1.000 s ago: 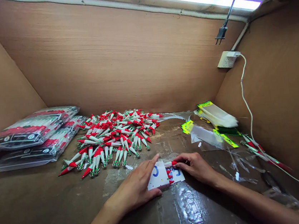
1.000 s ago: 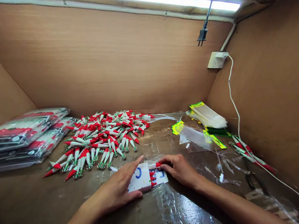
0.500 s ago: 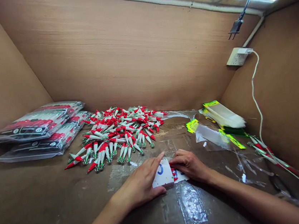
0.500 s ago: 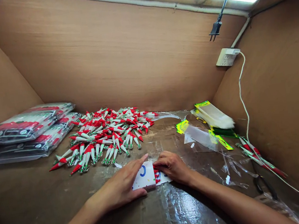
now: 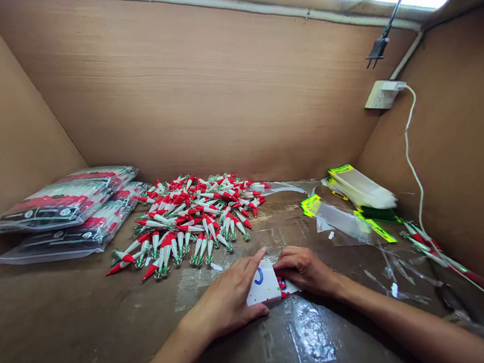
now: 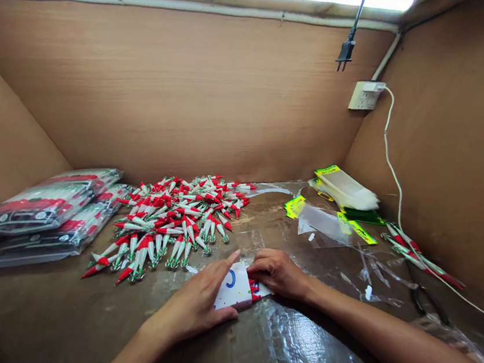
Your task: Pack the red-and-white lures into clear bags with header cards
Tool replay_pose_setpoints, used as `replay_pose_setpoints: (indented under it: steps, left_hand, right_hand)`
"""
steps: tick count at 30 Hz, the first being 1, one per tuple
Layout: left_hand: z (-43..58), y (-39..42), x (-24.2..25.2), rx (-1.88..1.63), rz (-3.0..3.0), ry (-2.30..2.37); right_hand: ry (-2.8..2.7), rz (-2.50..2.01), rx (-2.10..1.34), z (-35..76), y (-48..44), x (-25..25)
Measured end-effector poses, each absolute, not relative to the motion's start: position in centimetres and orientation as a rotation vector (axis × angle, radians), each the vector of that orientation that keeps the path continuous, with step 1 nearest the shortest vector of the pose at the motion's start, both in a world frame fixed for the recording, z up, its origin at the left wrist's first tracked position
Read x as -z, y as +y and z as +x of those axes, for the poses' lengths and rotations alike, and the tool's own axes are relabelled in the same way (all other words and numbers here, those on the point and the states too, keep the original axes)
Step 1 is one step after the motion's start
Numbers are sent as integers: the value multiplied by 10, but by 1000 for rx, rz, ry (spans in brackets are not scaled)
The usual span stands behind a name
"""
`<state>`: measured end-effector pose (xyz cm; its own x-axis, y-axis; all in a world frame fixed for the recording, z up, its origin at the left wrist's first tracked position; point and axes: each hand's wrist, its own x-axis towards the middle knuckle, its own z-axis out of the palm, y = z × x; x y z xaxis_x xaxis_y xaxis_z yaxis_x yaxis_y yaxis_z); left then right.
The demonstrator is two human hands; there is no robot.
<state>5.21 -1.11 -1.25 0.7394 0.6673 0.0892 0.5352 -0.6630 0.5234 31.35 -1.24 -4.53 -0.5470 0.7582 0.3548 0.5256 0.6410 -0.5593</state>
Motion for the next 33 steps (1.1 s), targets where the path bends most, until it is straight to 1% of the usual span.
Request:
replay_pose_setpoints:
  steps: [3, 7, 9, 12, 15, 19, 23, 29, 33]
  left_hand:
    - [52, -12, 13, -372, 2467, 922]
    - [51, -13, 11, -353, 2471, 945]
    - [51, -14, 9, -352, 2478, 945]
    - [52, -15, 7, -355, 2491, 926]
    - [52, -16, 5, -328, 2504, 933]
    - [52, -17, 3, -282, 2515, 955]
    - [52, -18, 3, -252, 2518, 1000]
    - [52, -19, 8, -288, 2529, 981]
    - [52, -19, 7, -259, 2530, 988]
  right_hand:
    - [-2335, -977, -625, 320, -9, 32]
    - [-2441, -979, -801, 333, 21, -2]
    - [-2326, -1099, -675, 332, 52, -23]
    - [-2213, -1281, -291, 309, 109, -50]
    - [-2186, -1313, -147, 266, 163, -67]
    - [-2260, -1288, -59, 208, 208, -72]
    - [-2348, -1284, -71, 182, 224, -67]
    - [-2150, -1201, -188, 189, 210, -65]
    - [-1897, -1180, -397, 208, 185, -64]
